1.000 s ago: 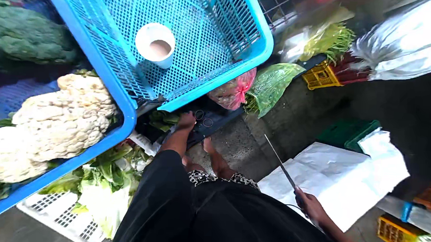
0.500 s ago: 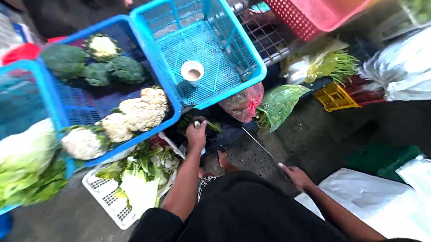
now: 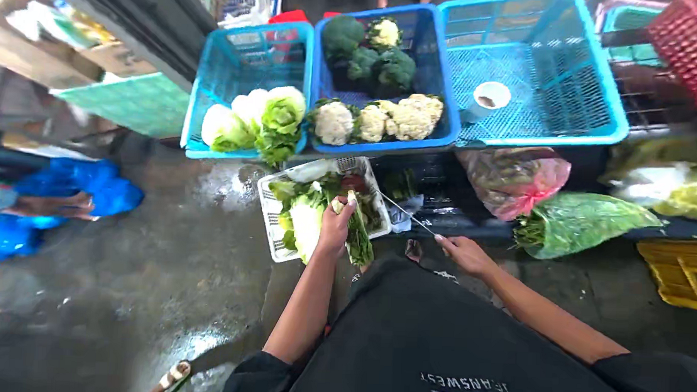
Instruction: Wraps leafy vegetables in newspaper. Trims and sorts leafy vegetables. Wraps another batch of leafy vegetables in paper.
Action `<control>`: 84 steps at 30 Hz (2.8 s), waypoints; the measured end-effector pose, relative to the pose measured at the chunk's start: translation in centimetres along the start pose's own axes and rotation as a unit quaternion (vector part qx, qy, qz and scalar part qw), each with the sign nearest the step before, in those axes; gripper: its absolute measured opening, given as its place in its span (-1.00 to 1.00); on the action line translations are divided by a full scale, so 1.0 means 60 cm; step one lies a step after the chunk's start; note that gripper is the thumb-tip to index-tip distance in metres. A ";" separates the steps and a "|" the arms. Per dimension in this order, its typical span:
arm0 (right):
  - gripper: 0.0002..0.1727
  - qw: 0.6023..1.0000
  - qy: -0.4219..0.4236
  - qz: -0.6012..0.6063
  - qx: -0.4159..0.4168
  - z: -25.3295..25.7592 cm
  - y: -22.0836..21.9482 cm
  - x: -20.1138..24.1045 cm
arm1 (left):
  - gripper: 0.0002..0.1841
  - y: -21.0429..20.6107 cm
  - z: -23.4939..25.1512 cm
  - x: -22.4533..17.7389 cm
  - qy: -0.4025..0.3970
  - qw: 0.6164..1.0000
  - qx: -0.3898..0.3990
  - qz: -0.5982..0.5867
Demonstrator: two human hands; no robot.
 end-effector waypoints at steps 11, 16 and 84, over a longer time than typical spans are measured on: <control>-0.19 0.986 0.158 -0.042 0.023 0.017 -0.120 0.247 | -0.60 0.134 -0.014 0.033 0.079 0.896 0.001 0.437; -0.16 0.988 0.144 -0.053 0.029 0.030 -0.128 0.249 | -0.59 0.141 -0.013 0.024 0.076 0.866 0.017 0.494; -0.93 0.895 0.378 0.236 0.025 -0.053 -0.026 0.406 | -0.79 0.090 -0.094 -0.030 -0.079 0.992 -0.038 -0.091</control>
Point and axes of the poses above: each hand's wrist, its own z-axis towards the middle knuckle, its own y-axis out of the back of the hand, x = y × z, the point moved 1 cm from there along z, towards the middle knuckle, and after that the axes turned 2 degrees about -z, right-handed, at the moved point
